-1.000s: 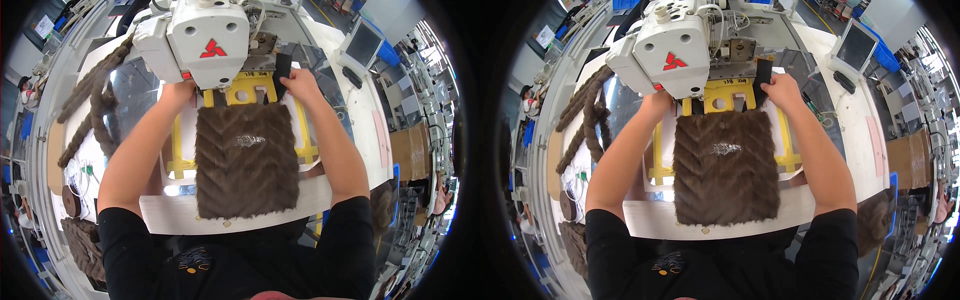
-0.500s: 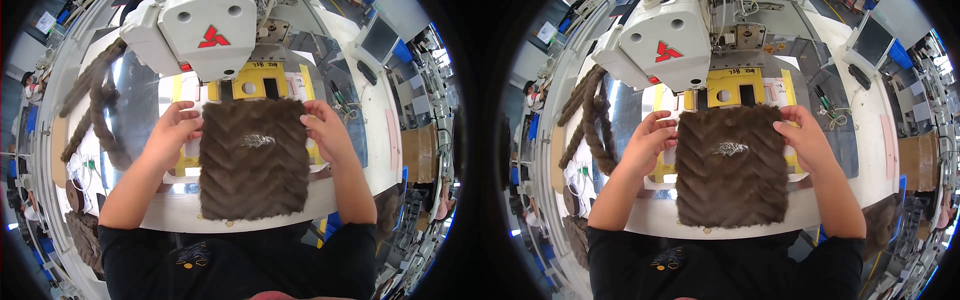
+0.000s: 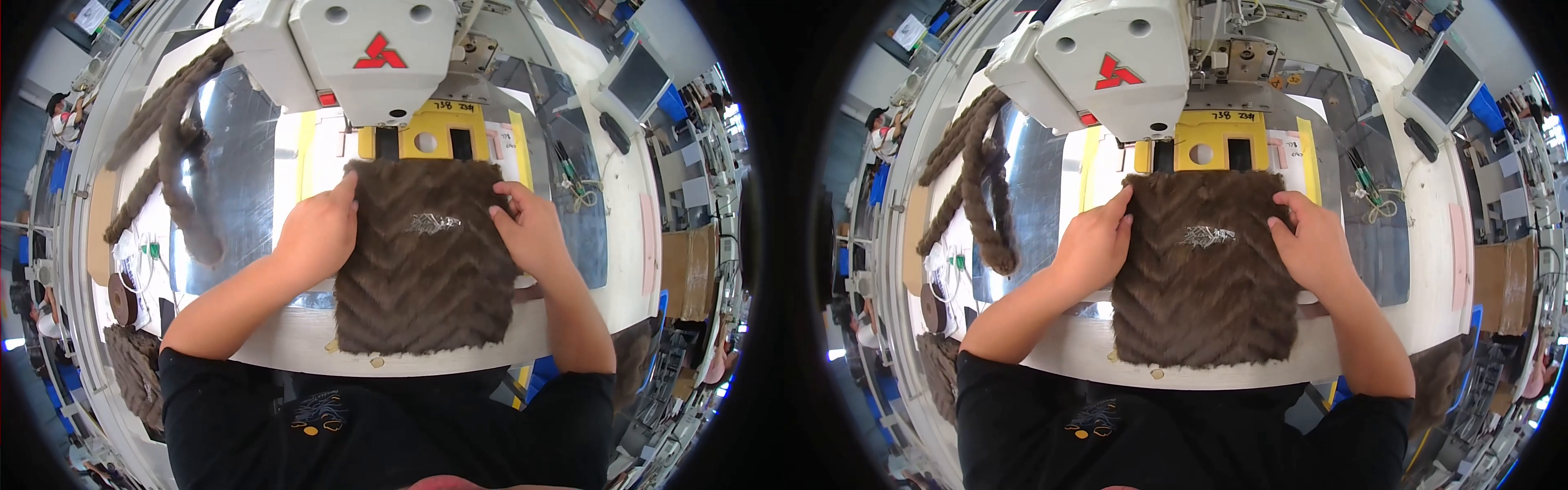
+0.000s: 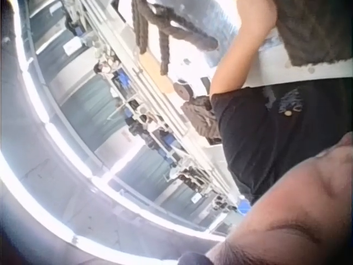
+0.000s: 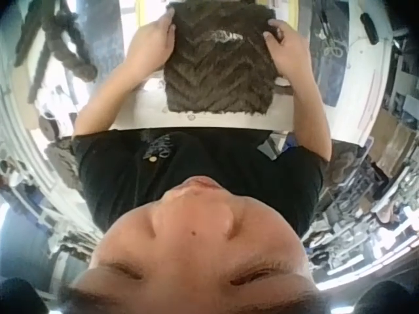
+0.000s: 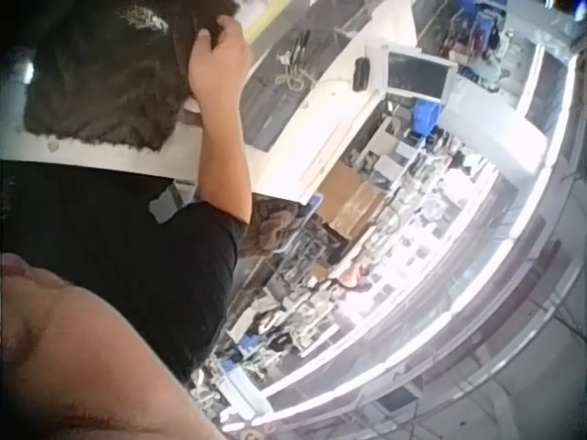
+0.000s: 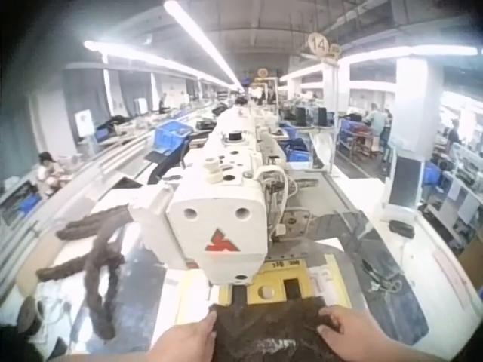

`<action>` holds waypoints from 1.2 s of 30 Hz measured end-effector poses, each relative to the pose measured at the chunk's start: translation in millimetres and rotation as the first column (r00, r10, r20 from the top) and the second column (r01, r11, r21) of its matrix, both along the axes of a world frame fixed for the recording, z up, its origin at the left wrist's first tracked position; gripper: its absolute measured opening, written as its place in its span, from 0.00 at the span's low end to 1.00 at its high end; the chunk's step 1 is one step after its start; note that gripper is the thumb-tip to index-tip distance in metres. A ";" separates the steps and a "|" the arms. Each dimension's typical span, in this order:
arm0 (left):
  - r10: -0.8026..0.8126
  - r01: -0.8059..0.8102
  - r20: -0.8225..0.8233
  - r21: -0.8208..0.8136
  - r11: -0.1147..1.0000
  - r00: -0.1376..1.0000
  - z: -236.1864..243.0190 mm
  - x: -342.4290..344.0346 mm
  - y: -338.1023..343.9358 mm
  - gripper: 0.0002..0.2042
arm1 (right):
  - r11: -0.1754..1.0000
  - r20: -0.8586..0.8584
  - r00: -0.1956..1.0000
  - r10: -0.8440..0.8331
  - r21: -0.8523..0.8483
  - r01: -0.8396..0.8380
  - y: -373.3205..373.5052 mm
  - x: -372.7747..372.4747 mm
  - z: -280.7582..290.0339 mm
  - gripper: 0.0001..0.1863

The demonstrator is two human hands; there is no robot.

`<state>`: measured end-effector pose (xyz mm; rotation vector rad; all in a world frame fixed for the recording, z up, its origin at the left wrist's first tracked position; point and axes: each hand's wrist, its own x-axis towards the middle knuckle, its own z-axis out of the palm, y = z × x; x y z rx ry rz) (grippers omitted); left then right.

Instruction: The recorder is sewing fur strips onto a base fabric using an industrial sewing machine at a manufacturing station.

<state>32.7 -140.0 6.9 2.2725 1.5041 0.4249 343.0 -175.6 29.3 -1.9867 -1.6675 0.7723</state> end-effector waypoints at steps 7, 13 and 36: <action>0.019 -0.020 -0.041 -0.022 1.000 0.999 5.1 8.8 31.2 0.18 | 0.997 0.097 0.994 0.041 0.056 -0.046 33.8 3.1 1.1 0.18; 0.037 -0.039 -0.068 -0.037 0.999 0.997 -3.0 4.8 48.7 0.18 | 0.997 0.106 0.992 0.067 0.031 -0.071 60.6 1.5 -1.3 0.19; -0.016 0.016 0.001 0.097 0.995 1.000 -7.8 1.2 46.9 0.18 | 0.999 0.045 0.998 -0.043 0.034 0.042 57.1 -3.4 -5.1 0.14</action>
